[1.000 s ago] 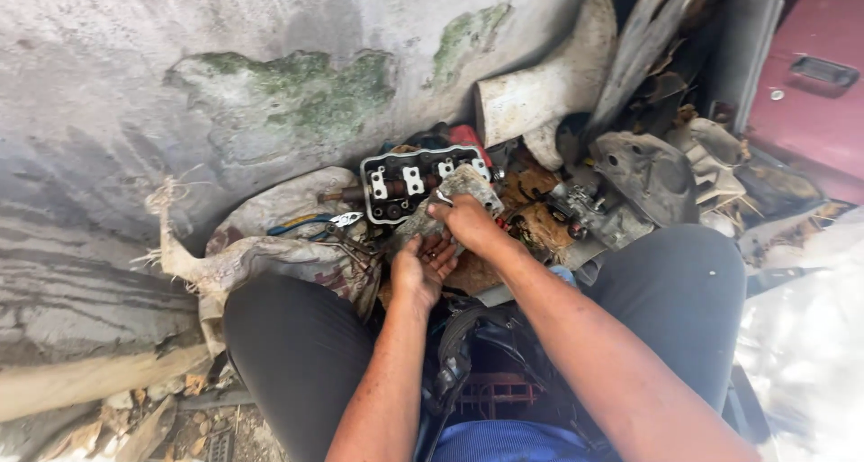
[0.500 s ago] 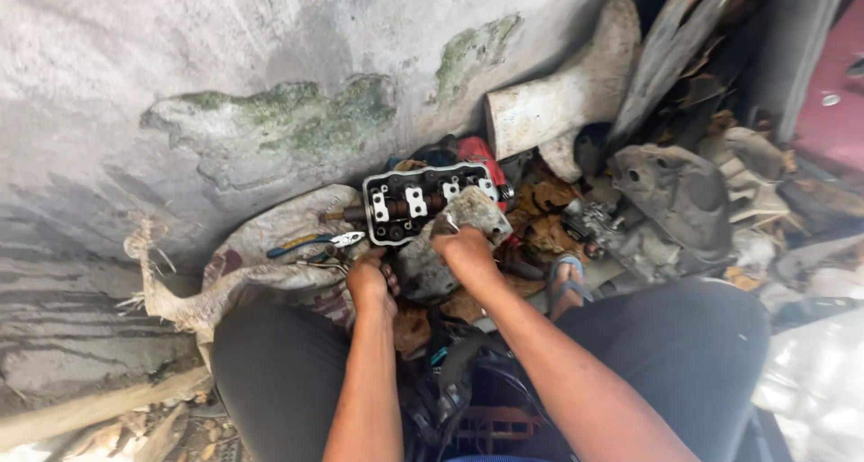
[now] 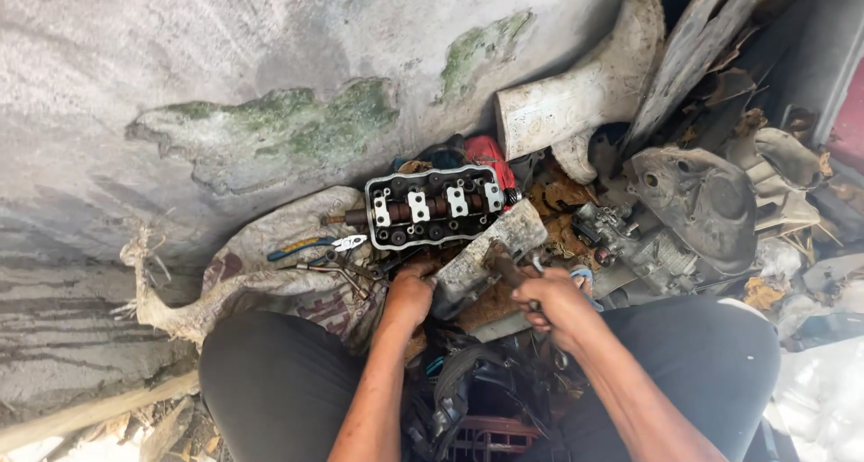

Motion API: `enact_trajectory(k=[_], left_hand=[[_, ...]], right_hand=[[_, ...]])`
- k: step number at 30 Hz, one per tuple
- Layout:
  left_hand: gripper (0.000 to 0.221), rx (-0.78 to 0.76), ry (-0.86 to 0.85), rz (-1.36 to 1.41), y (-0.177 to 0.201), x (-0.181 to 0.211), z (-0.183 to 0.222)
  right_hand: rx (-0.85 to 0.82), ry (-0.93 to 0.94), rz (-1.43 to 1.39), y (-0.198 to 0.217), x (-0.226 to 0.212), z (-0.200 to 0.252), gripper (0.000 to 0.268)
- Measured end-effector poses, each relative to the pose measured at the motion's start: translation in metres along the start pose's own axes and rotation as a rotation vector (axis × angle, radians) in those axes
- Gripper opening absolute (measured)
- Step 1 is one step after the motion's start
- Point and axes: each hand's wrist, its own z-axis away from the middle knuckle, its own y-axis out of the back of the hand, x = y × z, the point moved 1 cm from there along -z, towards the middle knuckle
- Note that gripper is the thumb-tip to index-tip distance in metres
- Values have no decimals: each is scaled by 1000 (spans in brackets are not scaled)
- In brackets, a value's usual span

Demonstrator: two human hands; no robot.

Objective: Disassembling and inspecting components of an engine cylinder head using hand tools

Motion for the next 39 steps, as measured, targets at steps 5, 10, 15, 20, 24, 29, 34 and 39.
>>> enact_trajectory(k=[5, 10, 15, 20, 24, 29, 34, 39], left_hand=[[26, 48, -39, 0, 44, 74, 64], [39, 247, -168, -236, 112, 134, 96], [54, 392, -382, -432, 154, 135, 52], [53, 404, -305, -514, 162, 151, 48], [53, 486, -270, -628, 171, 161, 53], [52, 449, -403, -646, 170, 161, 37], [51, 325, -401, -765, 156, 171, 44], [65, 266, -164, -536, 119, 152, 45]], right_hand=[[-116, 125, -14, -6, -71, 50, 15], [-425, 200, -167, -27, -78, 3, 33], [-482, 192, -198, -75, -76, -32, 31], [-481, 103, -284, -89, -84, -24, 27], [-512, 130, -337, -105, -62, -34, 20], [-450, 175, -268, -105, -58, -8, 28], [-446, 213, -32, -77, -33, -21, 38], [-217, 443, 172, -53, -91, -20, 39]])
